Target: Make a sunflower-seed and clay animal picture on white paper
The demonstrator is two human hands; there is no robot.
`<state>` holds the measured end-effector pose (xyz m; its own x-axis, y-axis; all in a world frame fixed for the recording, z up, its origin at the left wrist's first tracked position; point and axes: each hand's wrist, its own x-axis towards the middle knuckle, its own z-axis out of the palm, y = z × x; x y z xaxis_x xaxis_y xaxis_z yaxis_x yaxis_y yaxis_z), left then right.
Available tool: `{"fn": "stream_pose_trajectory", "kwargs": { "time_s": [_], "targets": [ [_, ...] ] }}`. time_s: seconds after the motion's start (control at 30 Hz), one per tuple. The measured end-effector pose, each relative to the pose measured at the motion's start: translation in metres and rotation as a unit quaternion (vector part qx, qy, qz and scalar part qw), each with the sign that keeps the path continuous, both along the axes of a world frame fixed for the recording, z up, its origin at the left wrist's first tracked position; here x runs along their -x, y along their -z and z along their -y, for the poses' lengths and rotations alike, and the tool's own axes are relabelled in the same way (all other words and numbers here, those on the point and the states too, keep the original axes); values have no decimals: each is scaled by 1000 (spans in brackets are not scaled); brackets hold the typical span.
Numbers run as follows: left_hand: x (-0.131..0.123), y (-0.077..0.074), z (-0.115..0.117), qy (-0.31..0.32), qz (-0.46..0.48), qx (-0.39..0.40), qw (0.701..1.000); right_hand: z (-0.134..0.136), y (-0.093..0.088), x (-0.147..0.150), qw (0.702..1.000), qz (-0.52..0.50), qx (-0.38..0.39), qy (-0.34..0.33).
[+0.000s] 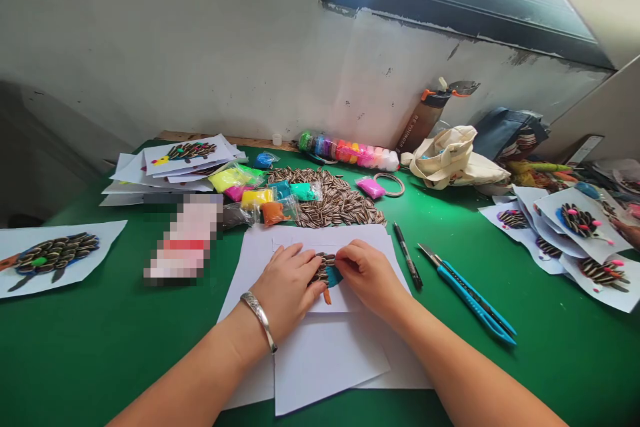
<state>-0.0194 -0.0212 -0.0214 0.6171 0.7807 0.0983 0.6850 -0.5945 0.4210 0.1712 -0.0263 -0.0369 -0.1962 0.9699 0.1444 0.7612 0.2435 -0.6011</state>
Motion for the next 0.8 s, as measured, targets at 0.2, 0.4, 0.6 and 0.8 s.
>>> {"fn": "stream_pose_trajectory", "kwargs": {
  "time_s": [0.2,0.4,0.6,0.8],
  "targets": [
    [1,0,0,0,-2,-6,1000,-2,3,-1,1000,-22,-9,0],
    [2,0,0,-1,-2,-10,1000,-17,8,-19,993,-104,-25,50],
    [2,-5,2,-4,-8,14,1000,-49,-4,-17,995,73,-61,19],
    [0,-10,2,-8,-25,38,999,-67,-5,-2,979,186,-81,-20]
  ]
}}
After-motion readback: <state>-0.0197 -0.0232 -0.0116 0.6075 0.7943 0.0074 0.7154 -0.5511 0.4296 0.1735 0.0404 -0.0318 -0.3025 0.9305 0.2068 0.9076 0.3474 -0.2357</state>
